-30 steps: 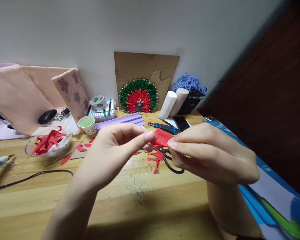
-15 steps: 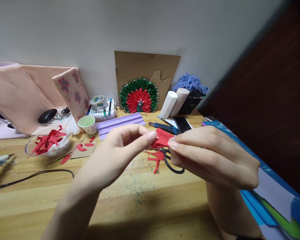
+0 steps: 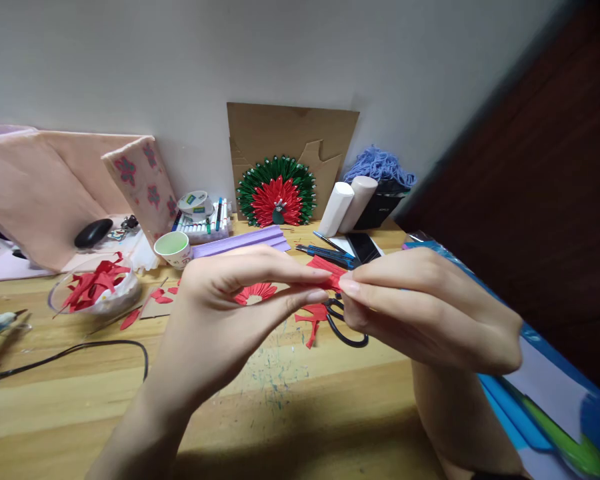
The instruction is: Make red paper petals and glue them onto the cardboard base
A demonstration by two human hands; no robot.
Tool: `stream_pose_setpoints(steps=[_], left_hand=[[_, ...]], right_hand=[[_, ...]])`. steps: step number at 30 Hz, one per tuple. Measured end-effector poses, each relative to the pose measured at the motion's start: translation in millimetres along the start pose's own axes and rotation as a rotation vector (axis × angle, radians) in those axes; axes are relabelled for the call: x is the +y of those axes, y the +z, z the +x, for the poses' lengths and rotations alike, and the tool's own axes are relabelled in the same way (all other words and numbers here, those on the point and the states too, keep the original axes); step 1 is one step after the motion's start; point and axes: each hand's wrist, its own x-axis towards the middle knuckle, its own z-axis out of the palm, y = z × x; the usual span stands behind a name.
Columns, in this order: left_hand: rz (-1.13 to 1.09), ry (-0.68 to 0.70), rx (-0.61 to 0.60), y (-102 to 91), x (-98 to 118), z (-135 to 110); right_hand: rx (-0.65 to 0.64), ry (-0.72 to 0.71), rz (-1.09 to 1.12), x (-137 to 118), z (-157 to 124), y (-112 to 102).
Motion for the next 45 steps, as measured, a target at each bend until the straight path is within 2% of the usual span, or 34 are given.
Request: stream_pose_setpoints(steps=[11,22,29,35,40,45], left_hand=[[0.039,0.106,0.052,2.6,-2,-2],[0.14,0.155,0.007,0.0,-4,-1],[0.202,0.189,0.063,2.1,-5,-2],[0.26,0.186,0.14,0.7,-6,-1],[0.252,0.177,0.141,-3.5,-7,-1],[0.184,0.165,0.055,-0.7,-9,1]], right_hand=[[-0.03,0.006,-0.022,1,1,-1],[-0.063,0.001,-0.012,2,-3,-3],[-0.046,-0.026,-0.033,3,2,-1],[0.025,-0.037,0.012,5,2,5],[0.129,0.16,0.144,11,-1,12],[-0.061,0.568,0.508,13,2,10]])
